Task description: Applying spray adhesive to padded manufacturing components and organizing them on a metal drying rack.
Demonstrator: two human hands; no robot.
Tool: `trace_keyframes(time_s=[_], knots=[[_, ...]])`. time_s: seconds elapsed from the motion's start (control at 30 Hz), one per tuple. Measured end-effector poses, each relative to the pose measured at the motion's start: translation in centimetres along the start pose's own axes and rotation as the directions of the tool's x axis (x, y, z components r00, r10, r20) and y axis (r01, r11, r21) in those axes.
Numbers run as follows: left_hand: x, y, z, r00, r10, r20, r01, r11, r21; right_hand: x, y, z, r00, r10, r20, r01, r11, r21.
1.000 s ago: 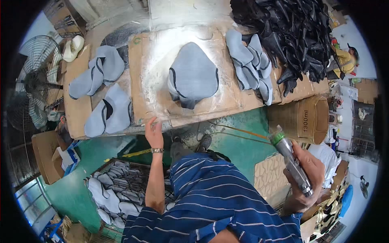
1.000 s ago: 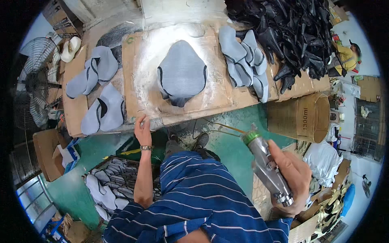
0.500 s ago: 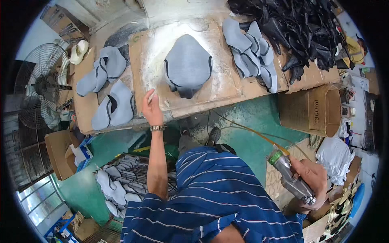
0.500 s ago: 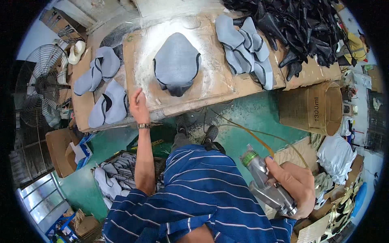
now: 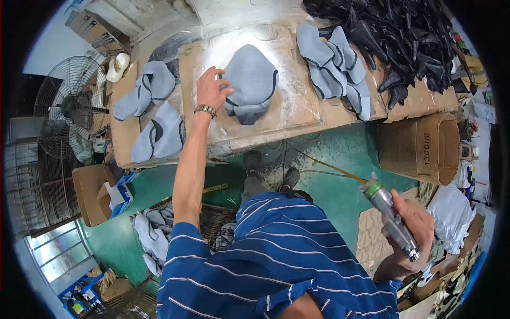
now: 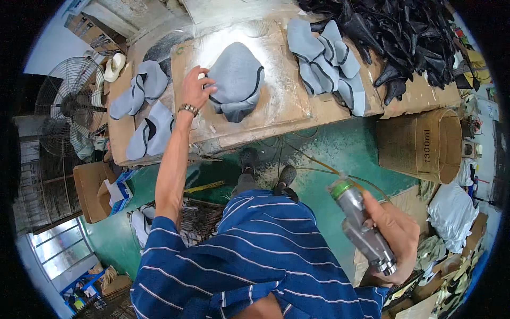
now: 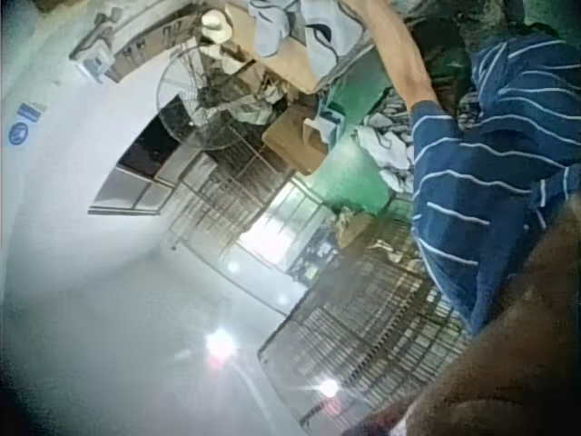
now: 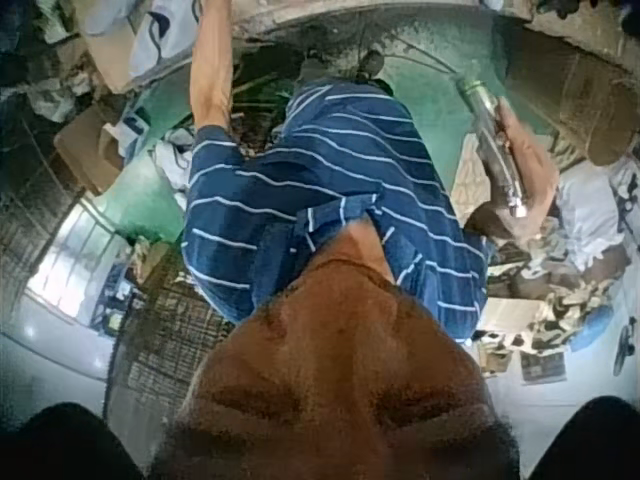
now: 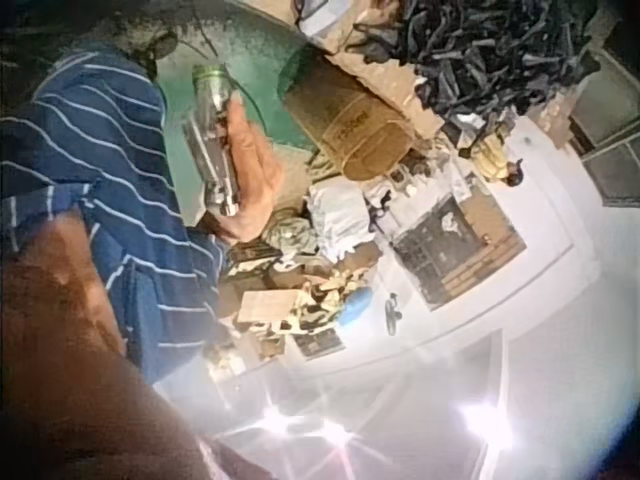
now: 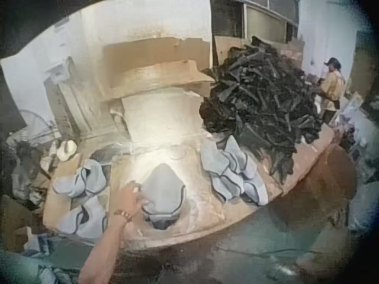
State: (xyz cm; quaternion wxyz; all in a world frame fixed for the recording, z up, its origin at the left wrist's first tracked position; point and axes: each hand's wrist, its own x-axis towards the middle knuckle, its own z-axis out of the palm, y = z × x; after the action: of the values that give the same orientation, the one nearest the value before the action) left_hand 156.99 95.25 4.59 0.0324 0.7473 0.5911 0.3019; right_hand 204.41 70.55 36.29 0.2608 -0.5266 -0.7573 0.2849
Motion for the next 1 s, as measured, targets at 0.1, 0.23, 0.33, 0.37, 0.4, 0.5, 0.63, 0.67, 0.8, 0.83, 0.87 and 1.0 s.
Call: trace_keyframes(time_s=[0.1, 0.23, 0.33, 0.37, 0.4, 0.5, 0.63, 0.67, 0.8, 0.83, 0.87, 1.0], knots=[[2.2, 0.9, -0.4, 0.998, 0.032, 0.055, -0.037, 0.996, 0.079, -0.6, 0.2, 0.3, 0.999, 0.021, -0.032, -0.021, 1.000, -0.023], [2.9, 1.2, -1.1, 0.963, -0.158, 0.218, 0.153, 0.988, 0.037, -1.4, 0.6, 1.2, 0.998, 0.014, -0.069, -0.012, 0.999, 0.032], [3.1, 0.9, -1.9, 0.909, -0.273, 0.314, 0.282, 0.959, 0.018, -1.3, 0.1, 1.3, 0.992, 0.075, -0.100, -0.071, 0.996, 0.045], [2.7, 0.4, -1.7, 0.944, -0.200, 0.262, 0.199, 0.979, 0.032, -1.2, 0.7, 0.3, 0.998, -0.026, 0.065, 0.021, 0.998, 0.064], [2.8, 0.4, -1.6, 0.945, -0.197, 0.260, 0.196, 0.980, 0.032, -1.2, 0.9, -0.5, 0.966, -0.128, 0.224, 0.110, 0.990, 0.093], [2.8, 0.3, -1.3, 0.953, -0.154, 0.261, 0.151, 0.988, 0.032, -1.7, 0.2, -0.4, 0.975, -0.097, 0.201, 0.088, 0.995, 0.056], [2.6, 0.4, -1.4, 0.948, -0.170, 0.270, 0.180, 0.984, -0.012, -2.2, 0.7, -0.7, 0.966, -0.123, 0.228, 0.102, 0.990, 0.101], [2.5, 0.5, -1.6, 0.944, -0.177, 0.279, 0.187, 0.982, -0.008, -2.4, 0.8, -0.7, 0.965, -0.128, 0.228, 0.106, 0.989, 0.103], [1.8, 1.5, -3.1, 0.953, -0.187, 0.240, 0.181, 0.982, 0.046, -3.3, 1.4, -1.2, 0.976, -0.085, 0.199, 0.075, 0.996, 0.058], [2.5, 2.9, -3.6, 0.972, -0.140, 0.189, 0.137, 0.990, 0.032, -3.5, 1.5, -1.4, 0.979, -0.060, 0.197, 0.051, 0.997, 0.051], [3.2, 4.3, -4.2, 0.986, -0.095, 0.137, 0.093, 0.995, 0.022, -3.7, 1.8, -1.3, 0.978, -0.065, 0.196, 0.056, 0.997, 0.052], [5.7, 6.7, -10.4, 0.976, 0.059, -0.208, -0.036, 0.993, 0.110, -4.0, 3.3, -0.2, 0.987, -0.059, 0.147, 0.032, 0.983, 0.182]])
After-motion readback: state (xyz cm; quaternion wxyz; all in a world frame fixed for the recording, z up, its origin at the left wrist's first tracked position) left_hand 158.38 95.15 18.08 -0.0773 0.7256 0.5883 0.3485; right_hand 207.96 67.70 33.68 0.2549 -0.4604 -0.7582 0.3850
